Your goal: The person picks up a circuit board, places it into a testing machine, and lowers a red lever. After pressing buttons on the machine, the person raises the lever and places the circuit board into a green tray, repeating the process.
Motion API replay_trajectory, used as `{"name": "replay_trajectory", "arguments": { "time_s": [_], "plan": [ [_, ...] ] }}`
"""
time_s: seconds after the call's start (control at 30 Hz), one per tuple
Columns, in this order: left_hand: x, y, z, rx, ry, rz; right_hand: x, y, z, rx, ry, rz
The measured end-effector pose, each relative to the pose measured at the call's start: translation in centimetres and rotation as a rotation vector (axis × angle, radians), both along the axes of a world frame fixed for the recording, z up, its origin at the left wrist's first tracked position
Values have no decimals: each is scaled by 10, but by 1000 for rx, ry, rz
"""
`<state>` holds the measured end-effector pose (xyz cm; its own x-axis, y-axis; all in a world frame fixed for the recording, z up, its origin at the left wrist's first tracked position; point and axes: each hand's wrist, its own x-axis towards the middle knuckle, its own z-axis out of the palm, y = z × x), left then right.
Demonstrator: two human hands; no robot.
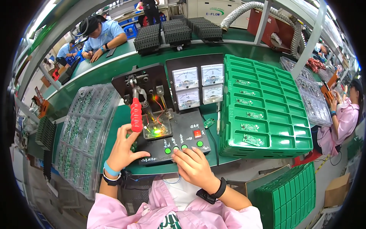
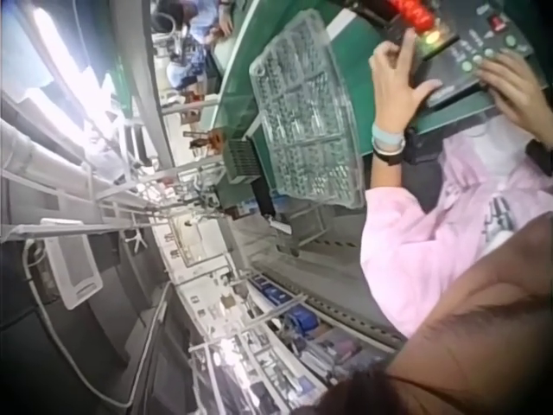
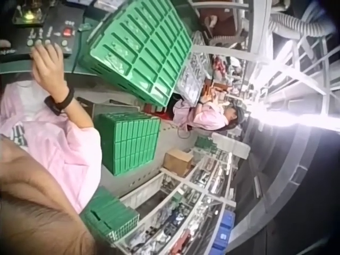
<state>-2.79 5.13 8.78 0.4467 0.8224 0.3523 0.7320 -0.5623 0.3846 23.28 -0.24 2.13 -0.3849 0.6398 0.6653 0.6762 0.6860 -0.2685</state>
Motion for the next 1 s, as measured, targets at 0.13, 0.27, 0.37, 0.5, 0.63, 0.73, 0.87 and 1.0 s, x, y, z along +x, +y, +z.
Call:
{"name": "replay_trajectory", "arguments": {
  "time_s": [0.13,0.27,0.37,0.5,0.63,0.73,0.87,1.0],
  "plan": [
    [0,9,14,-29,143,-78,2,4,9,-18,5,29],
    [-2,6,7,7,90,-87,-3,28,40,-149,-94,178],
    [-3,-3,-7,-3,-33,-61,-33,70,116,219,28,512],
    [-3,-23,-9,63,-119,56,-56,136,187,500,175,541],
    [-30,-43,-15,123,-39,176,-61,137,168,207,452,270],
    [-85,-62,-35,-19,-64,265,-27,96,121,-93,659,107],
    [-88,-73,-33,61,-40,170,-3,72,80,-579,488,48],
    [-83,-78,-35,18,51,168,-15,72,72,-690,255,55]
  ]
}}
